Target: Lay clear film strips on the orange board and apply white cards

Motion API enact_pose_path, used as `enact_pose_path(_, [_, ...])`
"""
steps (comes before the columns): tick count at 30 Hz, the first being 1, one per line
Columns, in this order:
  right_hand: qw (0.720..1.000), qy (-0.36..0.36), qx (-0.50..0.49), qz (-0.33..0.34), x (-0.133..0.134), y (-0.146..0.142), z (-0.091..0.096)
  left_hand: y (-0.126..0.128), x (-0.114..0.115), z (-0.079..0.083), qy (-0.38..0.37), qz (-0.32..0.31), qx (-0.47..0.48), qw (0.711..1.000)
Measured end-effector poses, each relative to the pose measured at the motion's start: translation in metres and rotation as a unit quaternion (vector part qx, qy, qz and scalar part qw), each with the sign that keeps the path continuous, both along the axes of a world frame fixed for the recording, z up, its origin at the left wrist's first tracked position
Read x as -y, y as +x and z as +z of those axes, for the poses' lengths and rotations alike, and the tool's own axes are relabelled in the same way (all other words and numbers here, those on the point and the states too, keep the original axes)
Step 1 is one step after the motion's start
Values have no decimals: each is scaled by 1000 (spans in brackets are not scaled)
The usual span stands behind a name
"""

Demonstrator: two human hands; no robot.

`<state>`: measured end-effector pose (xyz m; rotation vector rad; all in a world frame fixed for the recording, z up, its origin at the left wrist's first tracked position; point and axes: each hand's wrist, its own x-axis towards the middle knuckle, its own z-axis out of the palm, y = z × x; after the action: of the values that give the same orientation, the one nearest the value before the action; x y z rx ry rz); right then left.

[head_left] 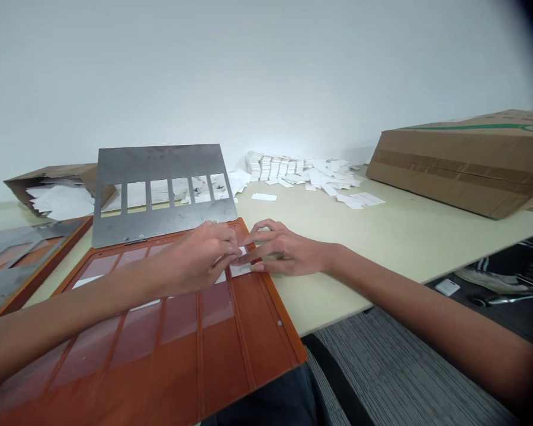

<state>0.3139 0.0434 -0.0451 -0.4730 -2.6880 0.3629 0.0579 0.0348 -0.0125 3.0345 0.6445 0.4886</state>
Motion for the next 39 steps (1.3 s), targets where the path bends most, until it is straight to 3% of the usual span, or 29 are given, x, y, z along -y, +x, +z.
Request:
enact_pose_path(4, [1000, -8, 1, 1, 1, 0, 1, 6, 0, 37, -121, 46, 26, 991])
enact_pose_path(8, [1000, -8, 0, -8, 1, 0, 0, 7, -6, 56, -114, 57, 59, 990])
enact_pose_path(14, [1000, -11, -3, -11, 1, 1, -1, 0, -5, 37, -109, 63, 3, 992])
enact_pose_path(19, [1000, -15, -5, -10, 3, -2, 0, -4, -7, 20, -106, 31, -43, 993])
enact_pose_path(24, [998, -50, -31, -3, 5, 0, 5, -4, -9, 26, -111, 12, -111, 988])
enact_pose_path(27, [995, -46, -66, -56, 7, 3, 6, -4, -7, 32, -92, 2, -122, 988])
enact_pose_path(31, [993, -18, -20, -111, 8, 2, 5, -4, 8, 29, -24, -10, -87, 996])
enact_pose_path(34, [993, -14, 25, -117, 6, 0, 4, 1, 28, 22, 33, 20, -108, 993])
enact_pose_path(39, [996, -19, 5, -93, 8, -1, 6, 12, 51, 19, 17, 92, -167, 982])
